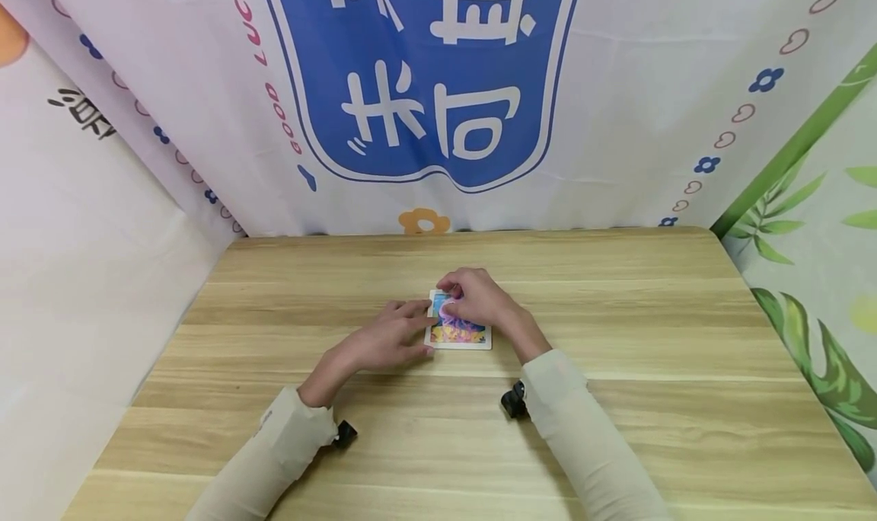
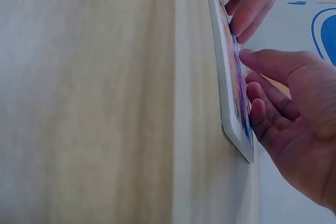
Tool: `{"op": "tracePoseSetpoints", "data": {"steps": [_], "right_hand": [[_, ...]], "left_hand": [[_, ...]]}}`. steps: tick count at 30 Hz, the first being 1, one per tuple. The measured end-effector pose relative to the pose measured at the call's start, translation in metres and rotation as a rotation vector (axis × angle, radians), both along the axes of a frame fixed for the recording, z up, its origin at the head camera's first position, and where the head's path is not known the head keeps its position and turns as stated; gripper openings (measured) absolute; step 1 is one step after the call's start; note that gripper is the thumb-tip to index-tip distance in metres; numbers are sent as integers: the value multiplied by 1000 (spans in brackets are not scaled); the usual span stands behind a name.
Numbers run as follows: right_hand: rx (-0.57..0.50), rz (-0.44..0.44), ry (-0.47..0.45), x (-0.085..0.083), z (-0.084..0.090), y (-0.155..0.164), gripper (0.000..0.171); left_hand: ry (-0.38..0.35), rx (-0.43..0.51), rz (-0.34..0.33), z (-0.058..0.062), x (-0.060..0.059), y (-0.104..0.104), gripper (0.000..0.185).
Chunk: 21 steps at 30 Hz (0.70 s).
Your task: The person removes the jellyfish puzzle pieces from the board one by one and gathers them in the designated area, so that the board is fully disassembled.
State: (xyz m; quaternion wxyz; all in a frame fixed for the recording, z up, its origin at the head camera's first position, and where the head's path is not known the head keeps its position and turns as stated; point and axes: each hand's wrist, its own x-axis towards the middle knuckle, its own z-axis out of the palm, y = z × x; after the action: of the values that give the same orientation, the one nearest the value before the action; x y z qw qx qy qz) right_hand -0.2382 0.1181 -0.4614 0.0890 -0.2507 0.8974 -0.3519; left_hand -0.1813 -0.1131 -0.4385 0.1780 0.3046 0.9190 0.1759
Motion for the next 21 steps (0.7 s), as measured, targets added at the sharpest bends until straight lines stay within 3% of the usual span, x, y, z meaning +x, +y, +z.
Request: {"op": "tracePoseSetpoints", "data": {"steps": [10,17,18,21], "right_hand": [[31,-4,-14,2,3,-3,41],[41,-32,-66,4,11,-7,41],[36,-35,-73,4,11,-8,42],[21,-45,-95,1,10,-8,43]], "left_hand": [[8,-26,2,1,-1,2,59],[29,32,-28,-1,-3,-4,53],[49,50,-48,-11,-9,-8,54],[48,84,-59,-13,-13,-11,53]]}}
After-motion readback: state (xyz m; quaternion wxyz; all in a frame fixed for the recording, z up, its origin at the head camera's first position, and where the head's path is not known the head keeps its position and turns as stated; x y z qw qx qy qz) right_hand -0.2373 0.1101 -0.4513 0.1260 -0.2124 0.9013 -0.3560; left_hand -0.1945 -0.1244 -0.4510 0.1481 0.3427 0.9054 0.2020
